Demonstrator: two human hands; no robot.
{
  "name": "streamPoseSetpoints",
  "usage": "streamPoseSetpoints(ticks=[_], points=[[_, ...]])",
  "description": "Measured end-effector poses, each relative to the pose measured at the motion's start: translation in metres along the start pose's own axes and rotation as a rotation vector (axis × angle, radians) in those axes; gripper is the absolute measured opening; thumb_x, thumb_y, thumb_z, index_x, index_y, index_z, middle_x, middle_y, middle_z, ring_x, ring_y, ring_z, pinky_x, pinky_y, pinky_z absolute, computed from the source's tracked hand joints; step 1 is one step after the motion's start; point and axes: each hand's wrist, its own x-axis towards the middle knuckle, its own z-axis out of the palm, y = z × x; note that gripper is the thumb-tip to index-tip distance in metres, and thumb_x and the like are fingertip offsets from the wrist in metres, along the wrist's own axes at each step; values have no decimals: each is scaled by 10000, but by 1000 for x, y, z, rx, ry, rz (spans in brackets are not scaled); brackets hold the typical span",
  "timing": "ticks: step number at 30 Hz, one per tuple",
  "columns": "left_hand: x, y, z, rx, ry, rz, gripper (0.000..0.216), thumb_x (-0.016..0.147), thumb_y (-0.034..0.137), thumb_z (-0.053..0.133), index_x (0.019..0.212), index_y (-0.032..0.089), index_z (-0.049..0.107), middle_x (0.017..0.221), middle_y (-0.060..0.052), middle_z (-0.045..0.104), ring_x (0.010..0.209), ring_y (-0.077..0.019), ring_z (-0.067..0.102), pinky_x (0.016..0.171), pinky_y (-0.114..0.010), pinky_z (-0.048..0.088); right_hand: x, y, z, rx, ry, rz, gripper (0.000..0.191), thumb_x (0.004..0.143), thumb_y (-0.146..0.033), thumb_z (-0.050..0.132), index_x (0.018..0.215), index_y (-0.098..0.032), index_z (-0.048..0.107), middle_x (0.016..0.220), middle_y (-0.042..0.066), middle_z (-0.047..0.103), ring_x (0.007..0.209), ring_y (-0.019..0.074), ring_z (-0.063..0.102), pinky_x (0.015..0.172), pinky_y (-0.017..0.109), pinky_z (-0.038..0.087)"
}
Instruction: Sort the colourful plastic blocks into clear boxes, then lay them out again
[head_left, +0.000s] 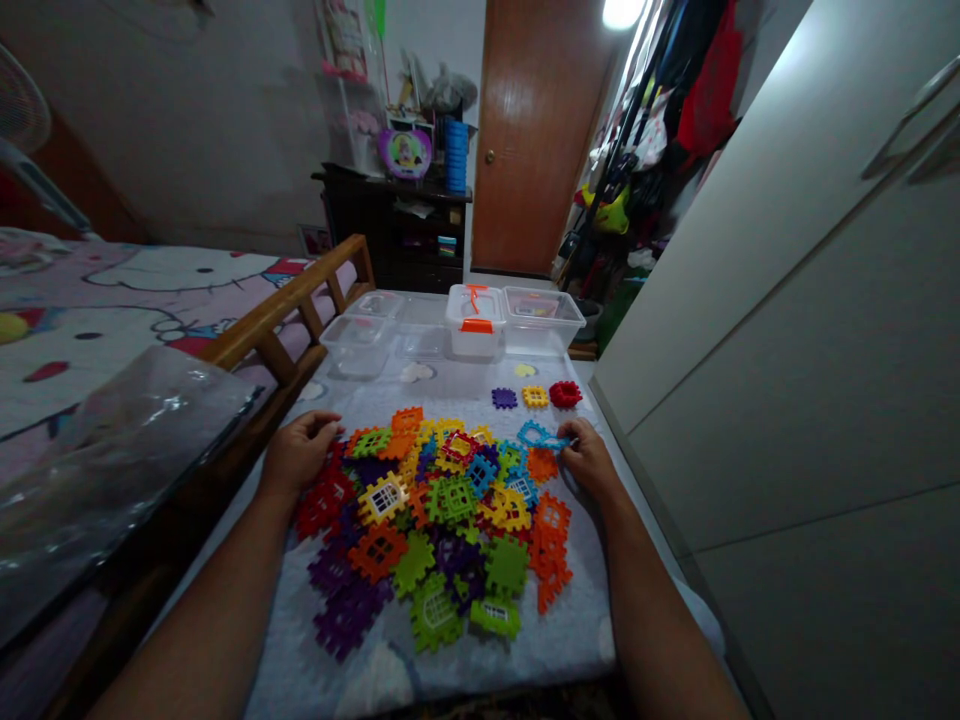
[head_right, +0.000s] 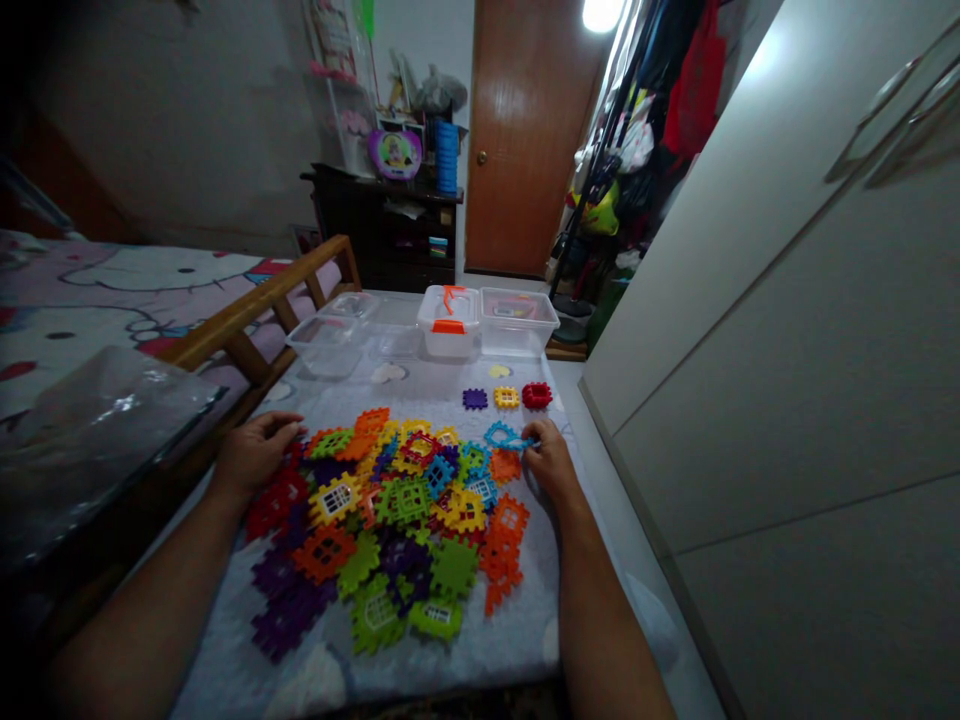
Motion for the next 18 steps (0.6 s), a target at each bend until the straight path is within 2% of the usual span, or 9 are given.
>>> streamPoseSetpoints(ticks=[3,6,10,13,15,18], points=[[0,0,0,-1,3,9,336,662,447,592,878,205,679,800,-44,756,807,-243,717,788,-329,551,-2,-3,-1,103,-37,-19,193,612,-153,492,784,-221,548,954,41,586,877,192,558,696,279,435],[1,-2,0,11,12,21,327,661,445,599,870,208,683,788,-38,756,797,-242,715,782,-331,553,-3,-10,-3,217,-71,-9,161,642,-157,488,780,-230,527,1034,47,617,968,201,581,757,294,458],[2,-5,0,3,3,14,331,672,444,599,887,206,684,794,-39,758,789,-236,717,755,-319,555,-7,-17,-10,296,-250,-21,189,639,-149,505,797,-231,570,1048,38,645,1029,209,595,929,356,456],[2,-7,1,0,-1,12,337,683,442,597,904,202,683,812,-43,759,801,-232,720,760,-312,554,-9,-16,-18,317,-357,-19,282,594,-134,502,830,-231,622,1046,34,661,1038,225,603,953,372,455],[3,-8,1,2,4,18,336,690,441,597,906,200,683,810,-42,757,805,-231,721,768,-313,554,-8,-14,-20,343,-338,53,311,604,-154,506,874,-235,637,1027,37,668,979,227,620,882,360,489],[4,-11,1,-6,8,31,330,695,436,597,905,196,684,800,-42,756,801,-233,722,769,-319,558,-1,-10,-12,246,-184,177,273,702,-238,529,947,-219,649,967,56,674,836,213,623,775,349,507]])
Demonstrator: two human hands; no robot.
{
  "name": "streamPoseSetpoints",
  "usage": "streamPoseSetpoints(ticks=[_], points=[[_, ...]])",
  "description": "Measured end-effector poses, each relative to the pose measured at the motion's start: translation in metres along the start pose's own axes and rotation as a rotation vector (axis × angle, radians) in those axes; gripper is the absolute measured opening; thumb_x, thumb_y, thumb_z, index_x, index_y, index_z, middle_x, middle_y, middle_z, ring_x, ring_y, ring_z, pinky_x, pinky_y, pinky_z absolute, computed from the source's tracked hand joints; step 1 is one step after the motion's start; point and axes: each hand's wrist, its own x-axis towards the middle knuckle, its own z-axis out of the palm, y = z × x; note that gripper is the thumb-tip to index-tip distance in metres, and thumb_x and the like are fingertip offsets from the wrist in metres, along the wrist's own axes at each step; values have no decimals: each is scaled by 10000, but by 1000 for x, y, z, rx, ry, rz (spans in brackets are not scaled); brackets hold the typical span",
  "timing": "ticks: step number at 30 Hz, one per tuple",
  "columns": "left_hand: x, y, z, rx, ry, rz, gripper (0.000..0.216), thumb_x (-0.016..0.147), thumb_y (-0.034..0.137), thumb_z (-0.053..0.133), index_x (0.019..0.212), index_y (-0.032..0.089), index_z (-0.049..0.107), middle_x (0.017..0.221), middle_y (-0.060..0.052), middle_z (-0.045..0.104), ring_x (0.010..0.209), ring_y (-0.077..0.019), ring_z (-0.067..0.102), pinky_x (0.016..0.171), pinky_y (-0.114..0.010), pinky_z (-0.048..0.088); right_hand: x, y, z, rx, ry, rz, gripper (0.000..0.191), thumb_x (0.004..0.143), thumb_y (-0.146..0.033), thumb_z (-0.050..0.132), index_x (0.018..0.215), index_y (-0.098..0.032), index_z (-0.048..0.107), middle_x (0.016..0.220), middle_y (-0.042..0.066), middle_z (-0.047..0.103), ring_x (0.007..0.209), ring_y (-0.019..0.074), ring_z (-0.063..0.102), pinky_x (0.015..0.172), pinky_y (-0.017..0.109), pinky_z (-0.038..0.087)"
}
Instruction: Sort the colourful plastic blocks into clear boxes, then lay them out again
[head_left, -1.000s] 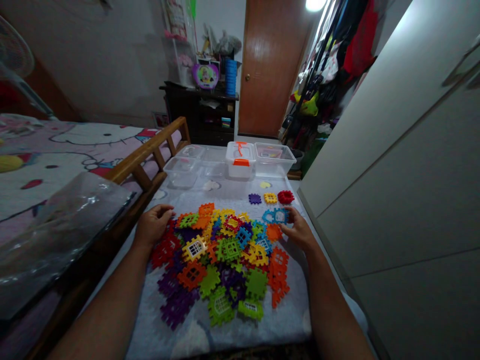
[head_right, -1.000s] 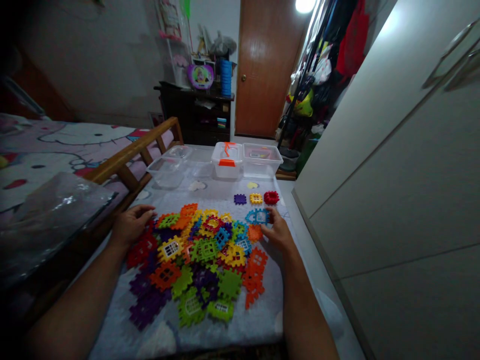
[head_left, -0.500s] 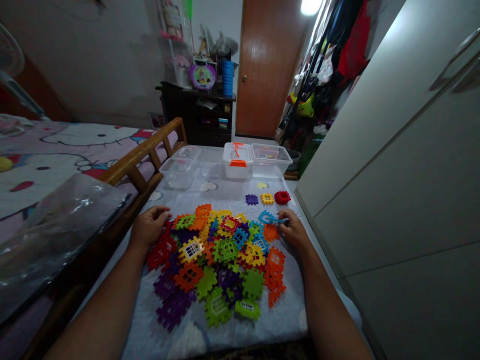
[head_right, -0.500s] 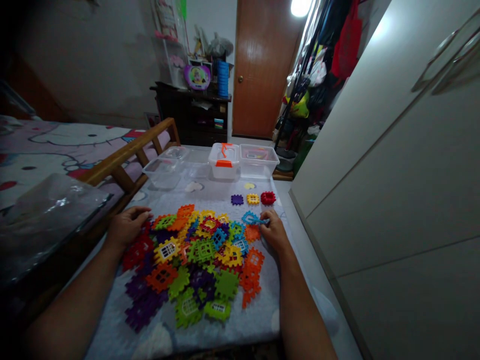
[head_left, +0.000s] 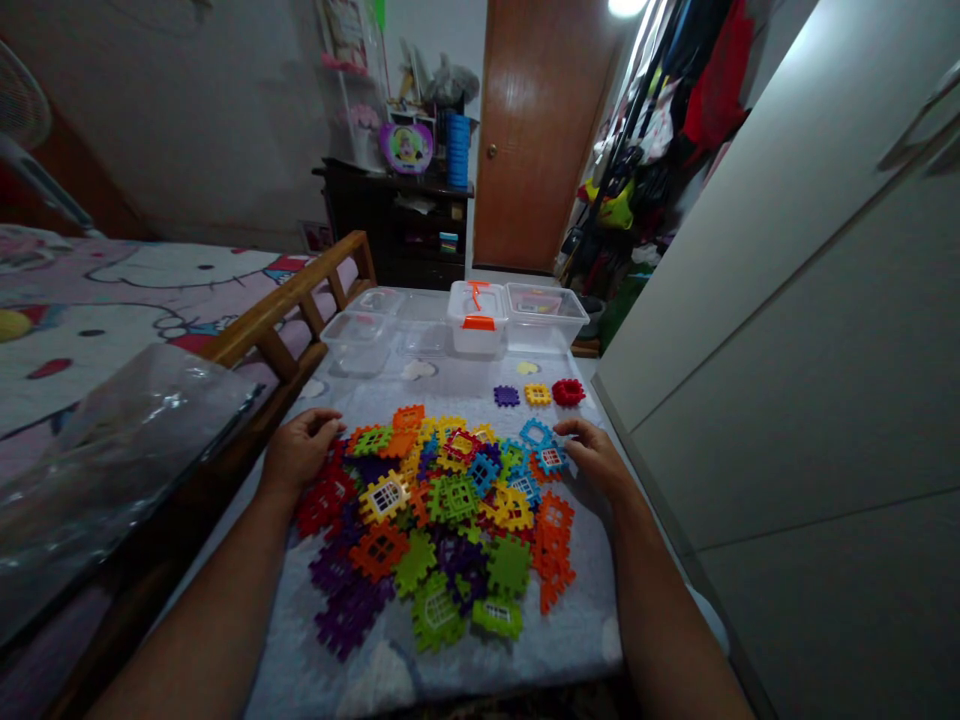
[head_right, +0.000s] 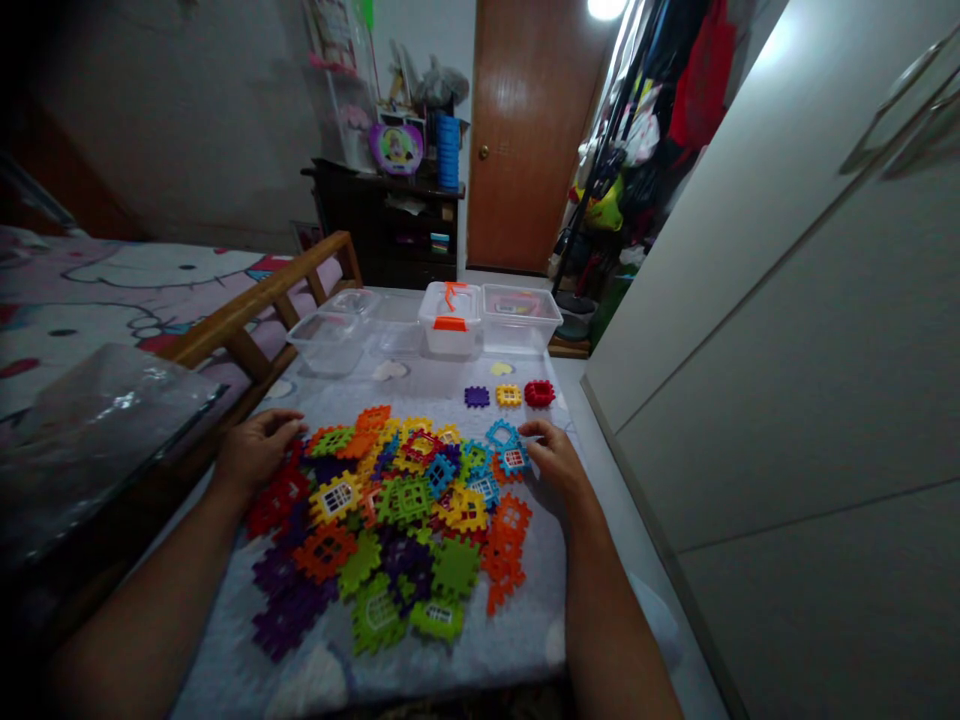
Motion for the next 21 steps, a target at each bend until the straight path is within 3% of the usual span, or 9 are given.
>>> streamPoseSetpoints(ticks=[4,7,10,15,21], points=[[2,-5,1,4,-4,21,340,705,443,598,920,194,685,812,-44,759,817,-233,723,779,-322,554,17,5,18,-356,199,-53,219,755,-352,611,895,-193,666,926,79,655,828,219,586,809,368,469],[2,-5,0,17,-16,24,356,711,448,588,942,196,686,831,-47,760,819,-227,721,776,-311,546,25,8,29,-557,212,-33,195,732,-382,685,797,-201,658,848,69,621,831,223,552,803,360,437],[0,0,-1,32,-18,6,362,707,455,583,939,198,686,837,-50,761,822,-231,720,782,-314,542,29,10,34,-606,205,-13,151,714,-345,698,758,-210,645,801,51,599,815,213,525,774,341,419],[-3,7,-2,33,-22,-1,374,709,457,570,950,194,684,852,-57,759,837,-238,719,800,-325,537,30,9,34,-391,166,-14,126,672,-295,664,732,-212,591,741,10,574,731,182,518,699,311,418],[-2,5,-1,35,-13,1,348,707,441,580,928,194,684,828,-51,756,828,-231,717,804,-318,538,21,-1,19,12,181,-24,192,740,-381,632,797,-215,555,743,-9,558,670,159,526,649,292,437]])
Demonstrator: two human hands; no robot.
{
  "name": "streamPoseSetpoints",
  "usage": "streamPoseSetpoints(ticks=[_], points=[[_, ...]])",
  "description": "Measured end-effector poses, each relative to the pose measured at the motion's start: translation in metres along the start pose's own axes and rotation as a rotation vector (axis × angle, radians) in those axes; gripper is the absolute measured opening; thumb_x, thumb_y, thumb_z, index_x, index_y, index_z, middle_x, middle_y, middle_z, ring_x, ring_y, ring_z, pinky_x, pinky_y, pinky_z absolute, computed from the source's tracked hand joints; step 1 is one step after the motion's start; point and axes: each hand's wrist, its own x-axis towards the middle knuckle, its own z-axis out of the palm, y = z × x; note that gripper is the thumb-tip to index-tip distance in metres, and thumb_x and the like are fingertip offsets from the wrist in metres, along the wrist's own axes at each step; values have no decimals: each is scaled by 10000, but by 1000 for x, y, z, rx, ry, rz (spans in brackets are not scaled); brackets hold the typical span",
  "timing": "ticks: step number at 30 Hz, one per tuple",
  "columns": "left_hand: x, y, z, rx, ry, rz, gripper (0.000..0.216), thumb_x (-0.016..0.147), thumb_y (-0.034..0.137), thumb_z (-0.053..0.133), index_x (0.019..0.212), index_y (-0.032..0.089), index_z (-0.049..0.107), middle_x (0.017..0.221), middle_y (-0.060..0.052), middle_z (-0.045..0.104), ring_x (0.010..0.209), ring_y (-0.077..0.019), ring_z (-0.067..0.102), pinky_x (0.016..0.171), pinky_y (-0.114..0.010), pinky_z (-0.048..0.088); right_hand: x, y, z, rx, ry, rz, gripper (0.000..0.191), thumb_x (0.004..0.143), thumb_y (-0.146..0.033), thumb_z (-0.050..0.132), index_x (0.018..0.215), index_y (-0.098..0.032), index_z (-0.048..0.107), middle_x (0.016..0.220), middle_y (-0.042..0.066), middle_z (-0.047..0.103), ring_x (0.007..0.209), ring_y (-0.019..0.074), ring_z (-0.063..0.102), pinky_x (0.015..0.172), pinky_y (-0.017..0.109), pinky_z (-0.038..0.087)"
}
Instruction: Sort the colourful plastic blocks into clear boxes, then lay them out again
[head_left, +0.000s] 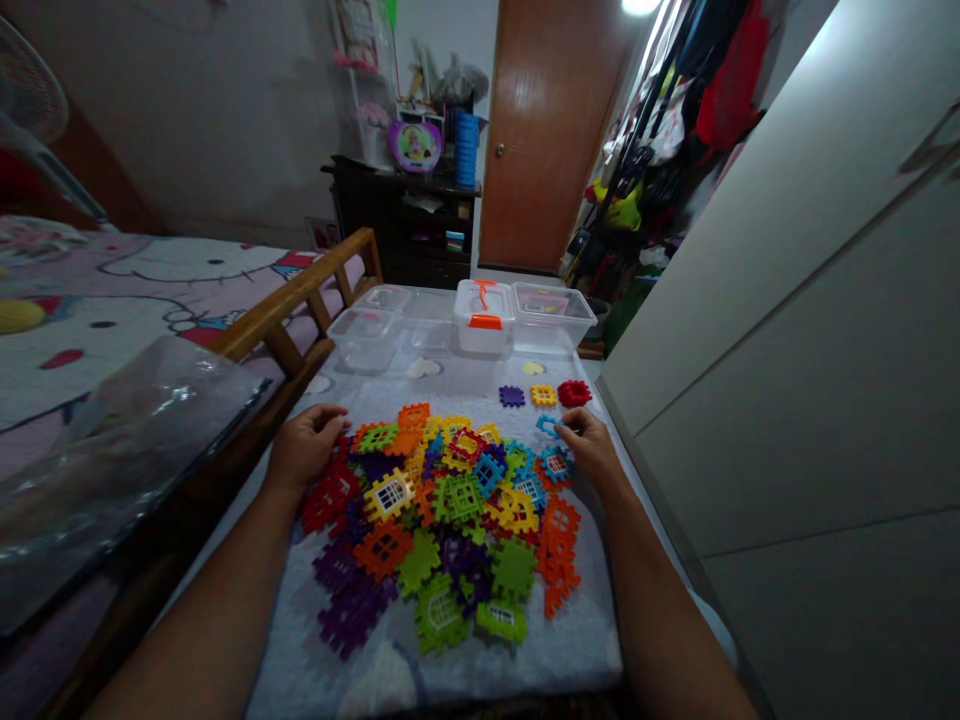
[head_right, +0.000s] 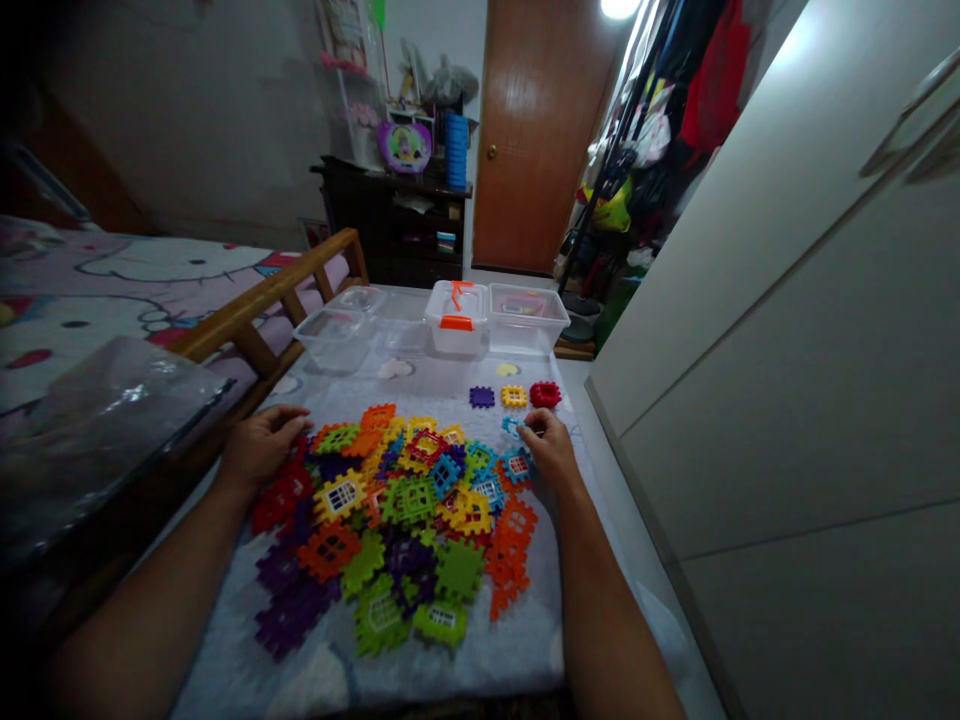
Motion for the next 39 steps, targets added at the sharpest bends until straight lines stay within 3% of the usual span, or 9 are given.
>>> streamPoseSetpoints(ticks=[4,8,12,16,20,31,39], points=[[1,-4,1,-4,-2,-2,353,710,439,580,942,195,687,835,-51,759,833,-230,719,802,-315,542,-4,3,-13,-184,96,-89,122,736,-314,623,789,-223,562,858,28,572,815,202,553,765,341,459],[3,-6,1,-4,-9,4,366,707,453,585,947,196,688,842,-52,760,829,-232,721,794,-314,550,-9,11,-20,-384,-17,-148,118,690,-267,652,782,-233,587,930,44,580,945,235,548,894,385,439],[3,-7,1,-31,-14,-10,382,694,461,590,953,196,682,860,-55,761,837,-233,721,788,-308,554,-11,17,-20,-387,-56,-117,201,720,-322,639,897,-225,633,977,59,596,940,233,564,868,366,449],[3,-8,2,-45,-7,-18,381,687,470,596,942,201,681,846,-51,758,835,-233,720,790,-306,553,-11,19,-12,-536,23,-81,302,684,-407,723,905,-204,692,956,89,616,932,259,548,874,388,427],[3,-9,2,-28,-6,-2,369,695,465,598,941,202,682,848,-51,756,831,-235,716,800,-318,548,-10,21,-6,-646,95,-75,281,670,-400,753,866,-202,718,904,101,619,884,257,528,834,381,419],[2,-5,0,-12,-20,-6,344,718,409,606,959,176,685,852,-54,762,843,-239,708,779,-320,538,-8,28,-15,-623,3,-91,333,652,-297,734,972,-203,727,949,80,639,910,251,572,874,396,438],[2,-4,0,3,-18,-12,338,736,397,602,975,173,684,849,-47,760,828,-234,704,770,-319,536,-10,27,-14,-637,10,-143,332,641,-341,798,934,-208,718,930,101,626,887,270,574,820,417,454]])
